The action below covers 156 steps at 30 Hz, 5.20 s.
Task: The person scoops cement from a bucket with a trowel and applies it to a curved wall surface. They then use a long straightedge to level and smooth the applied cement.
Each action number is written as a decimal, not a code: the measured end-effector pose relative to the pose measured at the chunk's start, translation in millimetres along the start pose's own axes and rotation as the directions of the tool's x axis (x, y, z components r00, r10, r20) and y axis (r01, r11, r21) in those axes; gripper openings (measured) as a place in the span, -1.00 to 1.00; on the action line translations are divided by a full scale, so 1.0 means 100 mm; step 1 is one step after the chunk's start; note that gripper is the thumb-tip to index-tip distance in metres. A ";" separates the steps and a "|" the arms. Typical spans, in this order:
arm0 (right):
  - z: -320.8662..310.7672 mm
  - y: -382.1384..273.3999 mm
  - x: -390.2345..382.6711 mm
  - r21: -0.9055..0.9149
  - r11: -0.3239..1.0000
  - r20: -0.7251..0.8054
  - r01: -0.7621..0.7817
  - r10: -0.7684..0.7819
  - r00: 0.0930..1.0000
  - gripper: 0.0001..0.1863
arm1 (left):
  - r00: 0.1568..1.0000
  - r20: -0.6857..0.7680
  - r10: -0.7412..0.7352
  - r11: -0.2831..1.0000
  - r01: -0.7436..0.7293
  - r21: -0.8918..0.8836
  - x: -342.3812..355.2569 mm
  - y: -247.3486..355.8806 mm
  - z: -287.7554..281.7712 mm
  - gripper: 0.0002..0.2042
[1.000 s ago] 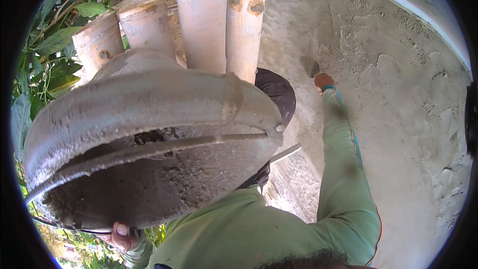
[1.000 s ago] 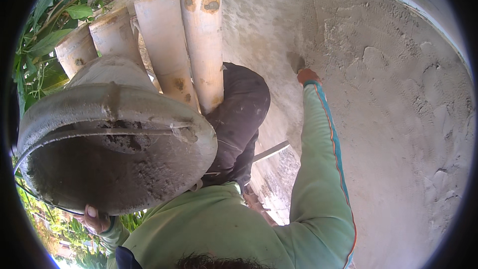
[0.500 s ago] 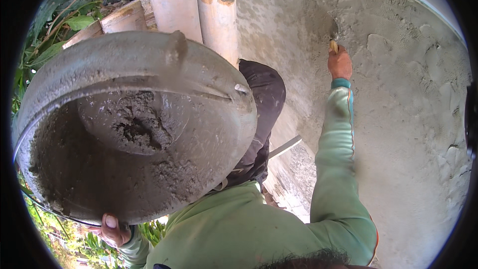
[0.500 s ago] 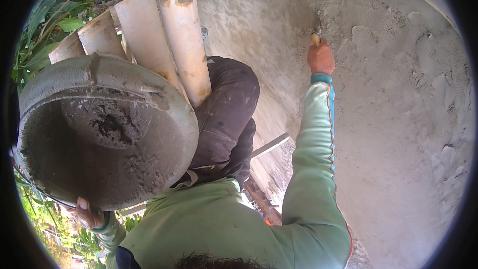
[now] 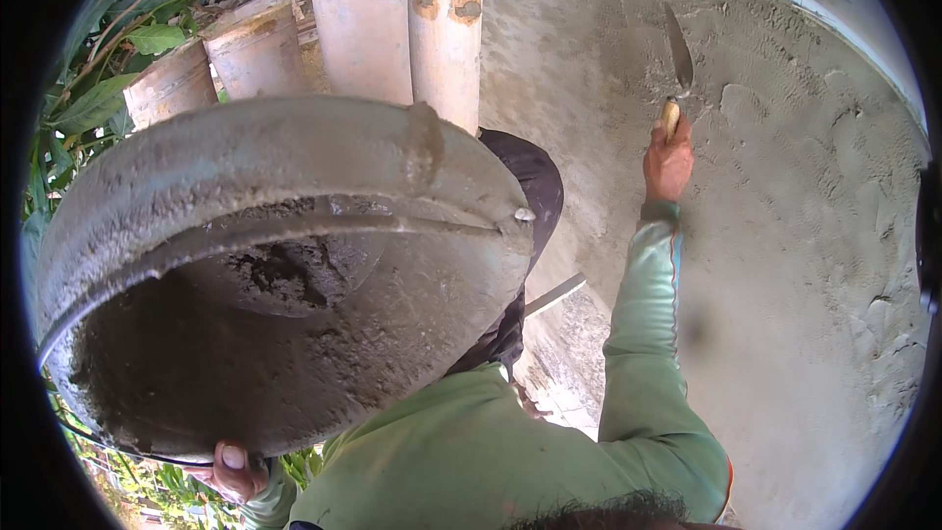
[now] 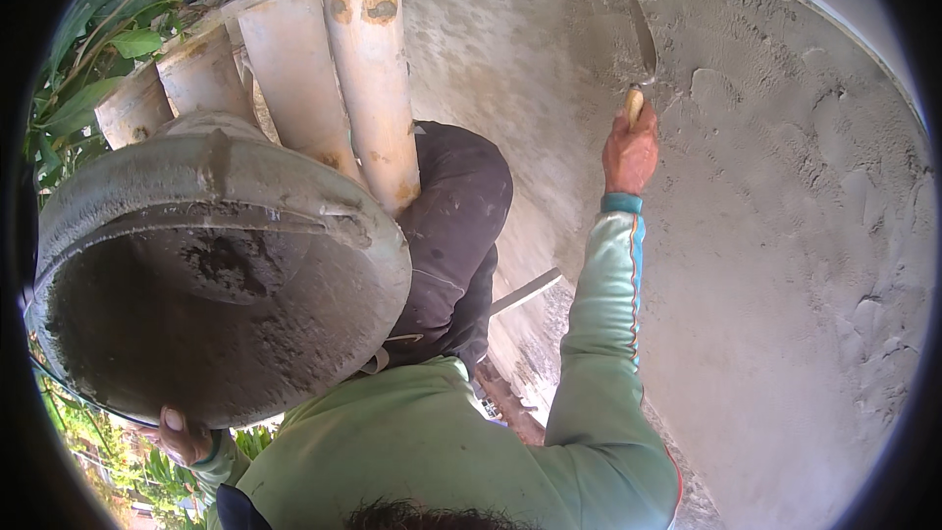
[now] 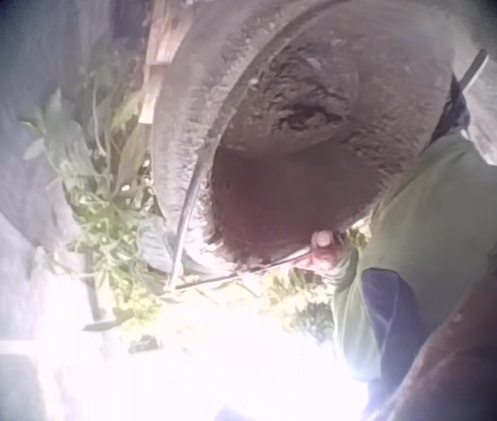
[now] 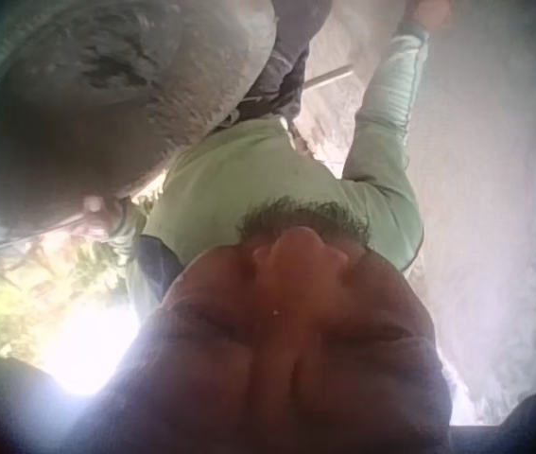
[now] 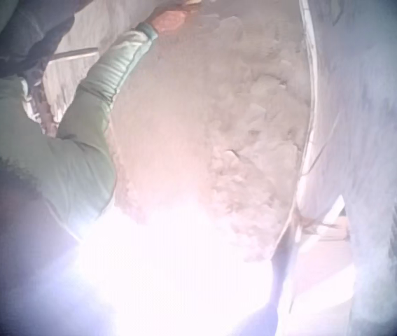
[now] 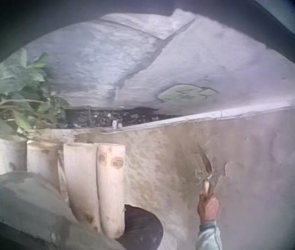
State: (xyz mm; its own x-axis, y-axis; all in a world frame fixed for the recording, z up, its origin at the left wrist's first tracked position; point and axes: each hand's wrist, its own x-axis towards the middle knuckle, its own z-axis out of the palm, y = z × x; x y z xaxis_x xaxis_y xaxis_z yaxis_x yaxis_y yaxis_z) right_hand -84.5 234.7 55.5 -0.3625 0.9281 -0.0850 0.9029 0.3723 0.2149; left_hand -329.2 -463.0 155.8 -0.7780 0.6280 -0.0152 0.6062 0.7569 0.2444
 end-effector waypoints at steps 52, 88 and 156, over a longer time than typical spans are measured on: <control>-1.79 -1.71 -2.07 0.452 0.770 0.191 0.450 -0.576 0.795 -0.72 | 0.985 0.096 -0.146 0.021 0.100 -0.995 1.42 2.02 0.23 -0.10; -1.95 -1.60 -1.63 0.628 0.564 0.401 0.536 -0.825 0.398 -0.80 | 0.925 0.204 -0.321 -0.105 0.180 -0.978 1.49 2.01 0.19 -0.05; 0.95 -1.02 1.86 -0.524 0.793 0.515 0.312 0.003 0.857 -0.59 | 0.310 0.181 -0.933 0.085 0.680 -0.729 0.52 1.03 0.25 -0.14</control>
State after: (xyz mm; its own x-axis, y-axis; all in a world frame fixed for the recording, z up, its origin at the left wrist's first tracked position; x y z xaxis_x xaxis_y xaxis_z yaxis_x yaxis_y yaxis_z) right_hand -222.2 369.2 -74.4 -0.1887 0.7972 -0.5735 0.4818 0.5840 0.6533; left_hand -303.0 -347.4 155.6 -0.7773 -0.4788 -0.4081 -0.5976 0.3592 0.7168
